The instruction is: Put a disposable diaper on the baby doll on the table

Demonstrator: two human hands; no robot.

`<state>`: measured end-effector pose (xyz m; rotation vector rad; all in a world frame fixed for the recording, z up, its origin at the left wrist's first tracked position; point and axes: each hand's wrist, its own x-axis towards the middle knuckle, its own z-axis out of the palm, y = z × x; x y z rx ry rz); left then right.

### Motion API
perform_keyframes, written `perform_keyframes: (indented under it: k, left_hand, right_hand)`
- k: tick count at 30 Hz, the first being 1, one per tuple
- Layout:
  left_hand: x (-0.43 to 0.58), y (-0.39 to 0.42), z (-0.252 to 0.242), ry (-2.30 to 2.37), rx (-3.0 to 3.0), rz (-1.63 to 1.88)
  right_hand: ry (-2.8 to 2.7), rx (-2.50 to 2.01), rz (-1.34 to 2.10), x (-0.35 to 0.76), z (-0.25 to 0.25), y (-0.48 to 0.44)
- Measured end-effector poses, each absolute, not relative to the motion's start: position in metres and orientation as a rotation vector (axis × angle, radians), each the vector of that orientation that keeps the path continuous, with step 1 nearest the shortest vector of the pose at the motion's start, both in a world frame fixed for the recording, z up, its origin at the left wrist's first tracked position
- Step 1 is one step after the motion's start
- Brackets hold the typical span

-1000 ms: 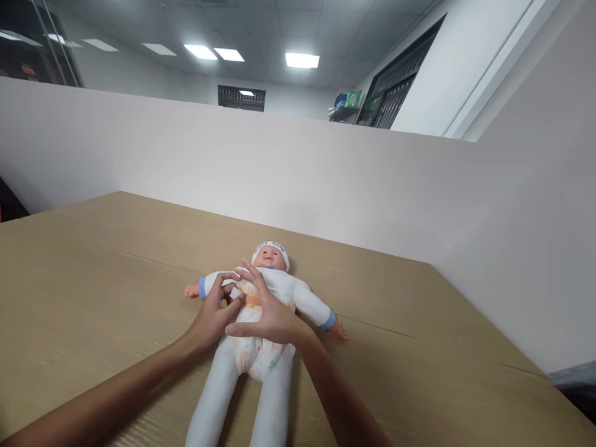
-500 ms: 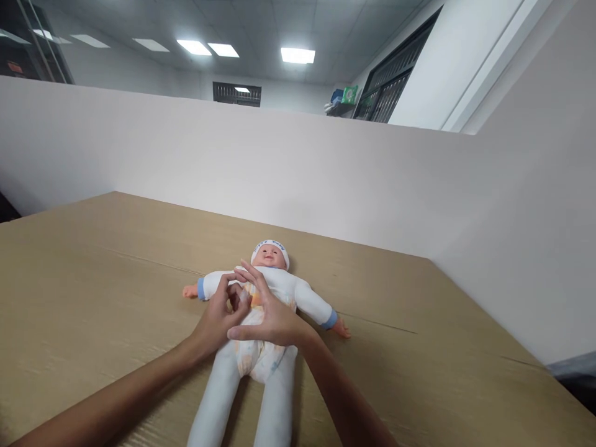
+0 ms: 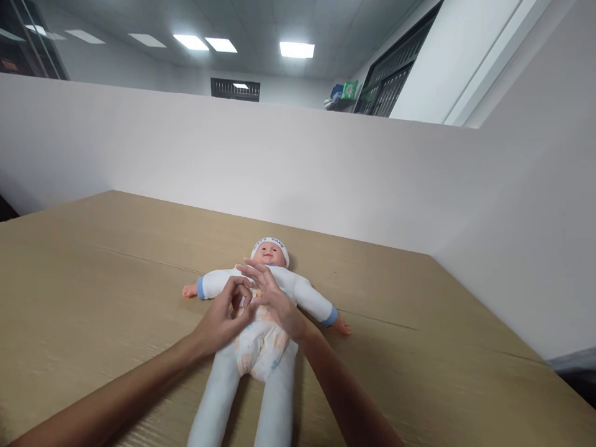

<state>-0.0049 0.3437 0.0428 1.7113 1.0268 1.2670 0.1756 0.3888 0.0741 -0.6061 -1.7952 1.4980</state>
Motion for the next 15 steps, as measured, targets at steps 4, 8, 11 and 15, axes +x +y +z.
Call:
perform_keyframes:
  k: [4, 8, 11, 15]
  left_hand:
    - [-0.012, 0.346, 0.049, 0.997, 1.730, 1.207]
    - [-0.022, 0.353, 0.054, 1.002, 1.789, 1.121]
    - [-0.029, 0.356, 0.056, 1.029, 1.849, 1.058]
    - [-0.037, 0.358, 0.052, 0.942, 2.105, 1.102]
  right_hand:
    - [-1.768, -0.544, 1.543, 0.176, 0.073, 0.389]
    - [-1.704, -0.474, 1.595, 0.176, 0.070, 0.391]
    - [-1.669, -0.475, 1.583, 0.175, 0.070, 0.392]
    - [-1.626, -0.482, 1.563, 0.176, 0.070, 0.390]
